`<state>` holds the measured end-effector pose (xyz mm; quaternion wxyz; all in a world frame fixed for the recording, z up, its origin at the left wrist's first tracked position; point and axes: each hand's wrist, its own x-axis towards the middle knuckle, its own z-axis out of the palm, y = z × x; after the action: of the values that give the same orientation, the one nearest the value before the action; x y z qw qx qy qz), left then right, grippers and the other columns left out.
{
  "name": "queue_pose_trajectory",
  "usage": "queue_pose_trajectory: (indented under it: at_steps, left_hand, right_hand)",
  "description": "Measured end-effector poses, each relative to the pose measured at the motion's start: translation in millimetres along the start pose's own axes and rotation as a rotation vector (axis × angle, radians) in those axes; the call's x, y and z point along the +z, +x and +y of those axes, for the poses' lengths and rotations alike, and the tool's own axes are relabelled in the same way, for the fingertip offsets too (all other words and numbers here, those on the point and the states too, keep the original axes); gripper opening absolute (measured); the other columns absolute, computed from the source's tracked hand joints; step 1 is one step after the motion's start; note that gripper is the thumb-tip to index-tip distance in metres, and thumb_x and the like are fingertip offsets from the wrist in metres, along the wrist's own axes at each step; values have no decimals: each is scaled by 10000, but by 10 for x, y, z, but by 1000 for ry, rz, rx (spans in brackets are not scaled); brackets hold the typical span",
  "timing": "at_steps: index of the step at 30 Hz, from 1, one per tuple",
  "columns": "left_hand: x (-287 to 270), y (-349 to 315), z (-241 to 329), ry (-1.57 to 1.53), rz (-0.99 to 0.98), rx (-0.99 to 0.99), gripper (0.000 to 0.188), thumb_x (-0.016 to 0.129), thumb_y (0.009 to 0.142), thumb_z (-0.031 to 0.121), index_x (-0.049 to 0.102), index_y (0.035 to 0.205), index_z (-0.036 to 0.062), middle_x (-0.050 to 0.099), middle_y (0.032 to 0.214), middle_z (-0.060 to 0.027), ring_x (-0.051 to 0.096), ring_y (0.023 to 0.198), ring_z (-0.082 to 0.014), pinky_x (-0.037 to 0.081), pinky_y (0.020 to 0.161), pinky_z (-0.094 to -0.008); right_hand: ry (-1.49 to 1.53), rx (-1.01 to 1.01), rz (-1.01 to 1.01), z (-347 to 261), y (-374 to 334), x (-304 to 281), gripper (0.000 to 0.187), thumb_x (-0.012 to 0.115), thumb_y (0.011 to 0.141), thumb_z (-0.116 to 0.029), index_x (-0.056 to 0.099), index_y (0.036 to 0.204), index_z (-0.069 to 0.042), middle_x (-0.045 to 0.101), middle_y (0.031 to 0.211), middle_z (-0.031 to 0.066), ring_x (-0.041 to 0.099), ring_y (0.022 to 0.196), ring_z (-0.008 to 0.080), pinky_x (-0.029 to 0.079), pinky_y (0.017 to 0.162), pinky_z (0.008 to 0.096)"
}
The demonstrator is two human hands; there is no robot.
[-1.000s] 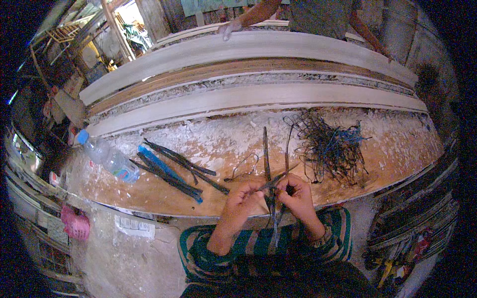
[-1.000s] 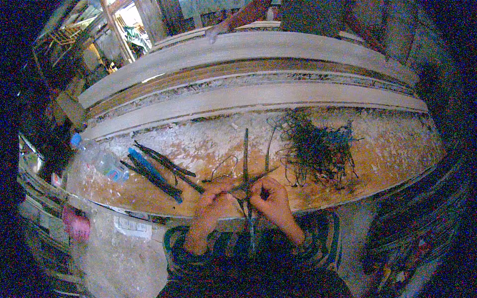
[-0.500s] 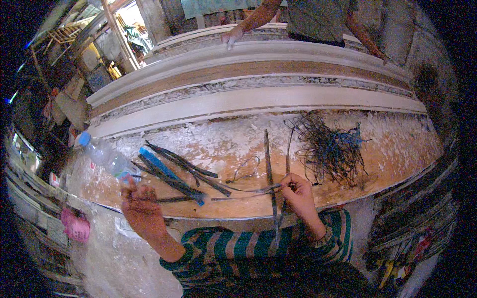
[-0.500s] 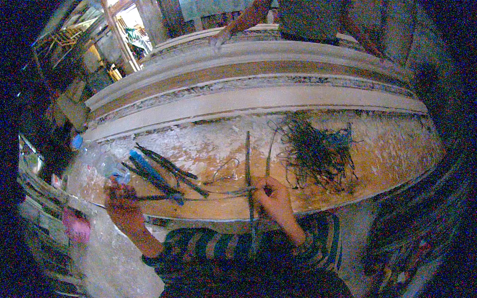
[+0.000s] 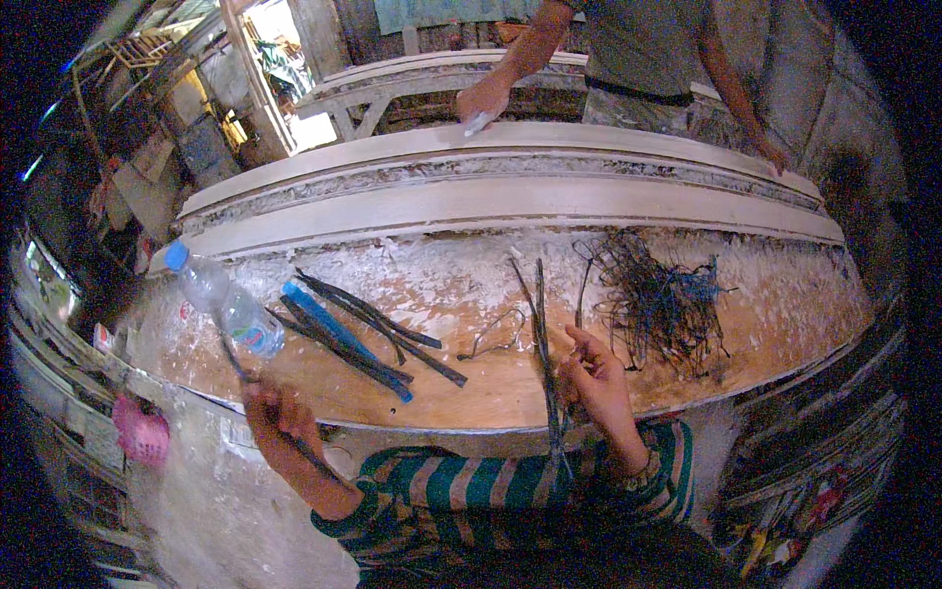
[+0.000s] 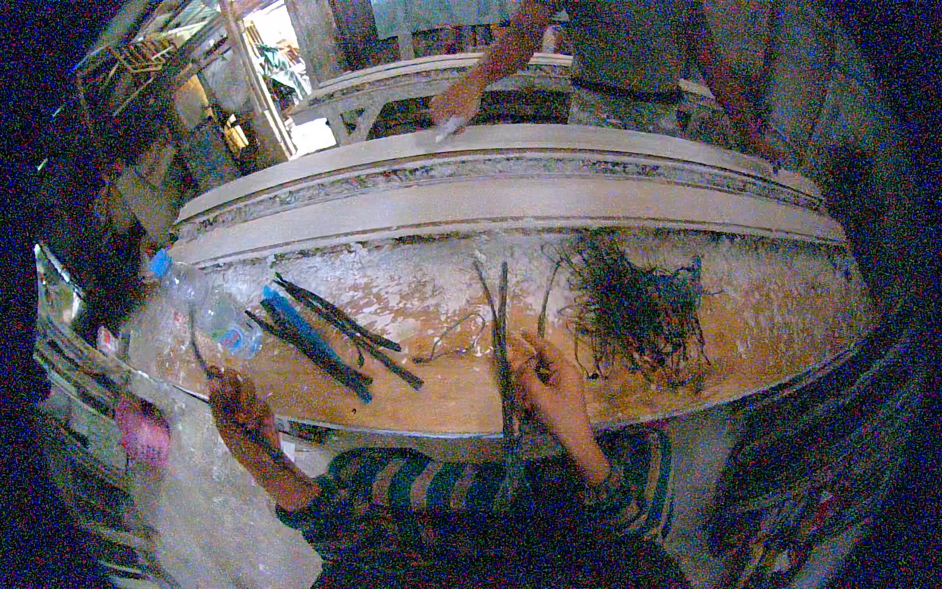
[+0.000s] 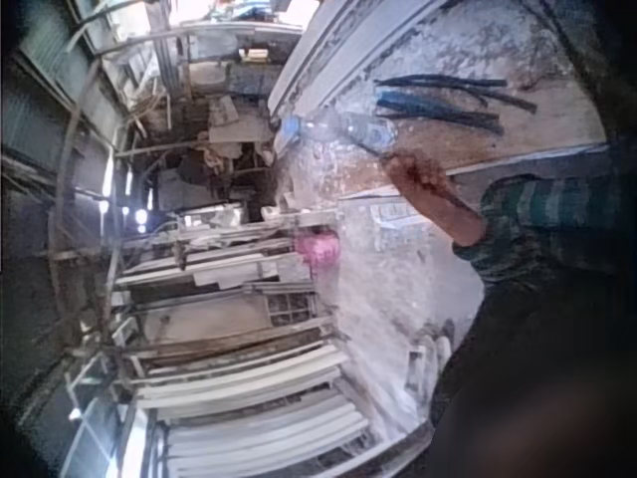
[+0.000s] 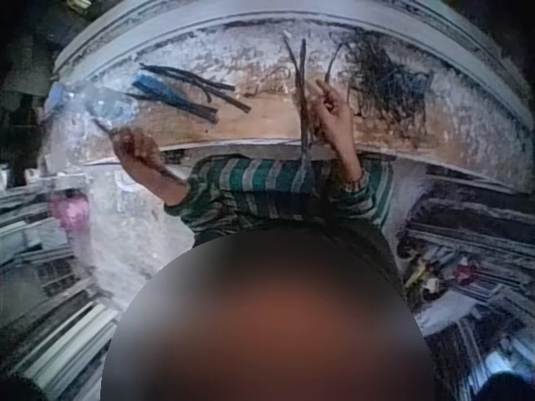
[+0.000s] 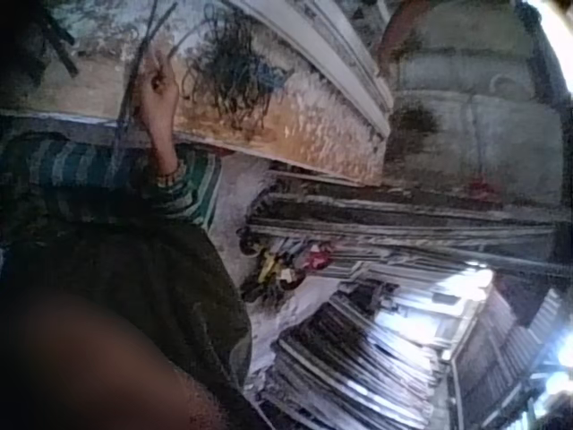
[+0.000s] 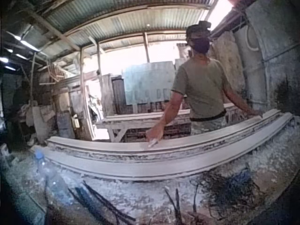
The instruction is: The person strips the outer insulation from several black wires by hand, peeling back the sheath to expose the inner conductors. The stripped wires are placed on the workbench as the person continues with additional pieces.
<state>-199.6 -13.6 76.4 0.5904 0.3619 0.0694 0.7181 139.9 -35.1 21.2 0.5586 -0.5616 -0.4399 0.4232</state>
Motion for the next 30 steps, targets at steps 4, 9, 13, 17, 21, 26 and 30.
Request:
queue_pose_trajectory:
  at_steps: [4, 9, 13, 17, 21, 26, 30]
  left_hand:
    - [496, -161, -314, 788, 367, -70, 96, 552, 819, 139, 511, 840, 55, 531, 668, -6, 444, 474, -47, 335, 355, -165]
    - [927, -164, -636, 1045, -209, -504, 134, 577, 797, 126, 607, 890, 35, 610, 727, -39, 547, 581, -108, 429, 506, -228]
    - [1009, -127, -790, 1157, -546, -466, 156, 591, 790, 138, 627, 907, 42, 628, 774, -75, 589, 669, -157, 452, 589, -258]
    - [1033, -188, -785, 1155, -732, -354, 168, 596, 783, 140, 637, 928, 68, 630, 793, -87, 603, 696, -183, 461, 615, -266]
    - [1036, -206, -776, 1114, -601, -445, 187, 581, 785, 120, 632, 957, 65, 631, 785, -83, 602, 693, -175, 464, 624, -265]
    - [985, -191, -755, 1093, -422, -398, 203, 556, 791, 84, 627, 979, 61, 603, 735, -64, 563, 676, -133, 447, 626, -237]
    - [917, -167, -806, 754, -474, -369, 211, 599, 743, 33, 636, 946, 74, 545, 772, -33, 502, 648, -99, 394, 581, -202]
  right_hand:
    - [89, -53, 13, 46, -2, -15, 352, 505, 831, -38, 454, 1179, -39, 493, 701, -10, 421, 474, 43, 345, 425, 179]
    - [81, -385, 142, 11, -88, 1, 546, 584, 797, -230, 373, 1272, -63, 538, 953, 78, 505, 842, 145, 419, 707, 271]
    - [-437, -802, -3, -252, -232, -147, 752, 623, 714, -482, 362, 1291, -75, 463, 1215, 122, 308, 1228, 280, 191, 1015, 419]
    - [-861, -738, -469, -440, -356, -231, 670, 626, 703, -491, 466, 1219, -94, 540, 1132, 68, 386, 1178, 301, 97, 1024, 448]
    - [-390, -341, -601, -471, -422, -258, 366, 653, 747, -317, 565, 995, -62, 580, 900, 46, 530, 850, 186, 321, 850, 347]
    - [-148, -99, -556, -549, -468, -491, 158, 622, 793, -152, 529, 763, -28, 522, 709, 11, 473, 700, 75, 367, 594, 215]
    - [-28, -98, -582, -584, -448, -624, 143, 603, 801, -93, 535, 700, -19, 543, 690, 11, 486, 675, 81, 379, 604, 232]
